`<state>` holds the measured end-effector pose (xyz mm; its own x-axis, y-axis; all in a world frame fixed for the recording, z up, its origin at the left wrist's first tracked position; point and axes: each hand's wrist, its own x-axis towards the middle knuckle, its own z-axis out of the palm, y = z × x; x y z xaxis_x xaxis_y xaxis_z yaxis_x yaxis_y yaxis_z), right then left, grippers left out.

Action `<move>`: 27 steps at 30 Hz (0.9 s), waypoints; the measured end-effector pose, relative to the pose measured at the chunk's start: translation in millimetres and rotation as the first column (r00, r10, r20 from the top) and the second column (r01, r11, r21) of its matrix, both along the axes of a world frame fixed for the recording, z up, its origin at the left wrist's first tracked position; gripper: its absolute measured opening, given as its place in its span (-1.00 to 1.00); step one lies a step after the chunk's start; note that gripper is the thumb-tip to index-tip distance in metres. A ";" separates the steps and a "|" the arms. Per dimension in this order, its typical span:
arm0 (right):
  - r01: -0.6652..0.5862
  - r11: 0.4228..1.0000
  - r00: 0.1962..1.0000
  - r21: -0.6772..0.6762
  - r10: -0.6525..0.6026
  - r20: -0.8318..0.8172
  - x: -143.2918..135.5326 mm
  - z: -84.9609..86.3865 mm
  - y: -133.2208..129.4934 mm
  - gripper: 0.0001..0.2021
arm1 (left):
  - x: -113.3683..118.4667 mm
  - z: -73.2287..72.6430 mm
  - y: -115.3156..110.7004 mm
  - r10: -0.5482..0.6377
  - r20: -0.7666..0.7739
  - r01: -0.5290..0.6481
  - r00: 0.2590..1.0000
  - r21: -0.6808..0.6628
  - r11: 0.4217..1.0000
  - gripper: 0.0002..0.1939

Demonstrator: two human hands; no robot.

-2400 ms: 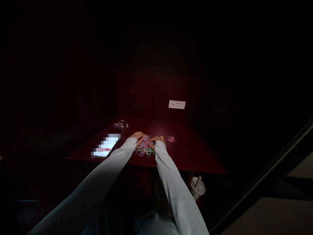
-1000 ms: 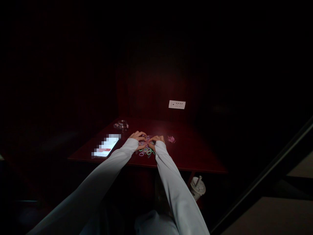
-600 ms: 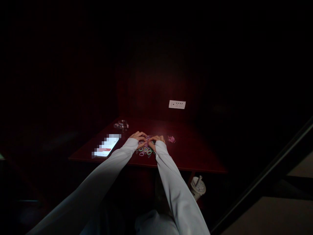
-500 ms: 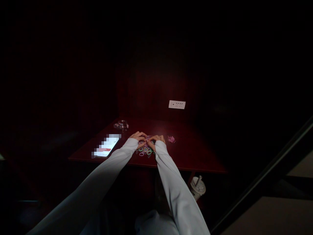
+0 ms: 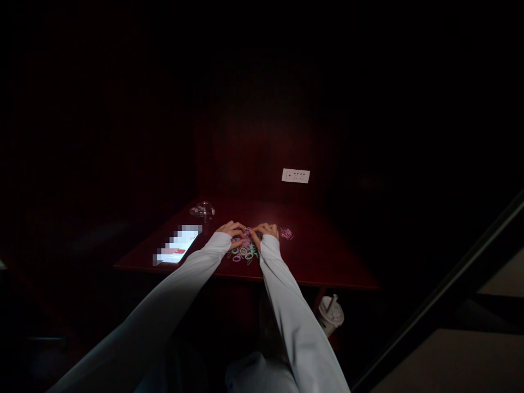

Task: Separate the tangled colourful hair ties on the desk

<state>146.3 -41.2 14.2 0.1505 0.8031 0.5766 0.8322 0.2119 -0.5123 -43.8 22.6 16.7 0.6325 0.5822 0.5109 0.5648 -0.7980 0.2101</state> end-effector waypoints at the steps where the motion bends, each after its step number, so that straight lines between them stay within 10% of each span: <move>1: 0.061 0.998 0.997 0.011 -0.060 -0.056 4.5 0.3 0.4 -0.61 | -0.3 -0.4 0.2 0.004 0.008 -0.004 1.000 -0.002 1.000 -0.95; 10: 0.511 0.860 0.830 0.008 -0.490 -0.267 54.5 0.1 -7.8 -0.49 | -2.7 -4.5 10.2 0.007 0.043 -0.008 0.999 0.004 1.000 -0.87; 22: 0.609 0.787 0.760 -0.094 -0.614 -0.215 67.8 -5.6 -6.7 -0.61 | -1.6 -3.5 6.0 0.043 0.049 -0.043 0.998 0.014 0.999 -0.88; 27: 0.425 0.896 0.856 -0.129 -0.444 -0.264 62.4 1.5 -6.5 -0.58 | -1.8 -0.2 4.3 0.067 0.031 -0.068 0.997 0.008 0.998 -0.86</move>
